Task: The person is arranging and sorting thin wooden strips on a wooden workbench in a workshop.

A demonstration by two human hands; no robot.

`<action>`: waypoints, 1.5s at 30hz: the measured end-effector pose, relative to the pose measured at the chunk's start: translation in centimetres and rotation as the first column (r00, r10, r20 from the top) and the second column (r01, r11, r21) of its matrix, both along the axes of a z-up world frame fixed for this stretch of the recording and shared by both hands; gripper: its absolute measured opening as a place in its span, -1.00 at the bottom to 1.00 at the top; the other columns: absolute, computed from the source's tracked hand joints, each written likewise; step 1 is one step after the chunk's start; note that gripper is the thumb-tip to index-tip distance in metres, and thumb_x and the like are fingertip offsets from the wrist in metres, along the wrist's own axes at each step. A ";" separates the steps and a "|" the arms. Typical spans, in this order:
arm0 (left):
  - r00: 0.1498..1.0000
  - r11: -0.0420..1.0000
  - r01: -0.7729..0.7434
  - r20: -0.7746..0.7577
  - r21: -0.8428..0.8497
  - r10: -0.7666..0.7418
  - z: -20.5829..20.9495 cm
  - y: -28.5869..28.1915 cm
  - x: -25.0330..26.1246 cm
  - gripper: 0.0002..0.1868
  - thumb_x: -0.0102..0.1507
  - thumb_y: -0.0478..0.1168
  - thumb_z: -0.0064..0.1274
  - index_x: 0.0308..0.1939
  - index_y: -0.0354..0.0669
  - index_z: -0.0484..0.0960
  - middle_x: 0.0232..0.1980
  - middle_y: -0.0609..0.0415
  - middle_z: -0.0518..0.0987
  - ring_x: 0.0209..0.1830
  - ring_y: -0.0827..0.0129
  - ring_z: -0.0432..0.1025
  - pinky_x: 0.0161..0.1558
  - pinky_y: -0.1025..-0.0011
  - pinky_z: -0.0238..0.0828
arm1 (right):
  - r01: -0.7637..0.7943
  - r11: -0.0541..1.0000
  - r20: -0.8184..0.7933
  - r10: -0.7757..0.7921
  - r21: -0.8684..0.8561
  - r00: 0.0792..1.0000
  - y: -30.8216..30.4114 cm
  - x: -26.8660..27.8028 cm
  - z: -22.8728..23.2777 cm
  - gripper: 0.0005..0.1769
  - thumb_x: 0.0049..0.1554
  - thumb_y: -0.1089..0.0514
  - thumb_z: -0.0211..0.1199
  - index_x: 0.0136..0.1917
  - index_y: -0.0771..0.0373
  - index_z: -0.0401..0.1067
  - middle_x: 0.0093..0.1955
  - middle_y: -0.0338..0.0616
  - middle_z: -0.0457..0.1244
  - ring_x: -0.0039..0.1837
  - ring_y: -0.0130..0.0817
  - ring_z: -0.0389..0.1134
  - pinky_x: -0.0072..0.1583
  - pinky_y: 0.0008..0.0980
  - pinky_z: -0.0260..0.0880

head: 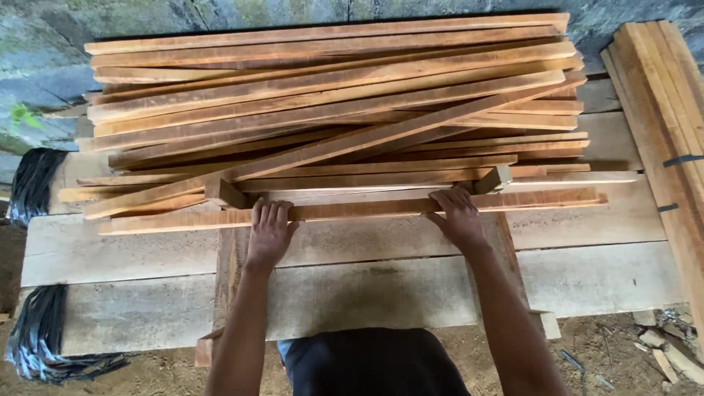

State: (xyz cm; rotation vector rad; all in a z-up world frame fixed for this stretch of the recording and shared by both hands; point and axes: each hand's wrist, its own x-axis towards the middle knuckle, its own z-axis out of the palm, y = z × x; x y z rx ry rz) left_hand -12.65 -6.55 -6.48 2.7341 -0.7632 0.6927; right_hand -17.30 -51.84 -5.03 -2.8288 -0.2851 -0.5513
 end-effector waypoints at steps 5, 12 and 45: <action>1.000 1.000 -0.015 0.005 0.006 0.015 -1.8 -0.4 1.4 -0.48 0.27 0.18 0.06 0.08 -0.13 0.54 -0.09 0.01 0.56 0.03 0.14 0.51 0.38 0.06 0.24 | 0.132 0.985 -0.238 -0.101 0.116 0.966 -0.1 1.0 -0.1 -0.43 -0.04 -0.01 0.54 0.26 -0.14 0.54 0.18 -0.27 0.36 0.41 -0.10 0.31 0.30 0.05 0.44; 0.995 1.000 -0.027 -0.097 0.003 0.027 -4.1 -0.1 1.8 -0.43 0.15 0.09 0.22 0.13 -0.10 0.52 -0.01 0.01 0.56 0.13 0.12 0.47 0.43 0.02 0.19 | -0.082 0.978 -0.043 0.092 0.194 0.995 -0.6 1.1 -2.0 -0.36 -0.12 0.07 0.57 0.27 -0.03 0.55 0.17 -0.17 0.40 0.38 -0.12 0.36 0.52 -0.06 0.25; 0.927 0.983 0.056 -0.374 0.177 0.015 -5.7 1.5 4.0 -0.48 0.23 0.21 0.18 0.00 -0.09 0.54 -0.01 -0.10 0.54 0.09 0.03 0.46 0.23 0.02 0.26 | -0.072 0.936 -0.540 -0.135 -0.344 0.831 -1.3 3.9 -5.2 -0.34 0.17 -0.52 0.07 0.28 -0.06 0.31 0.22 -0.20 0.30 0.35 -0.15 0.31 0.41 0.07 0.17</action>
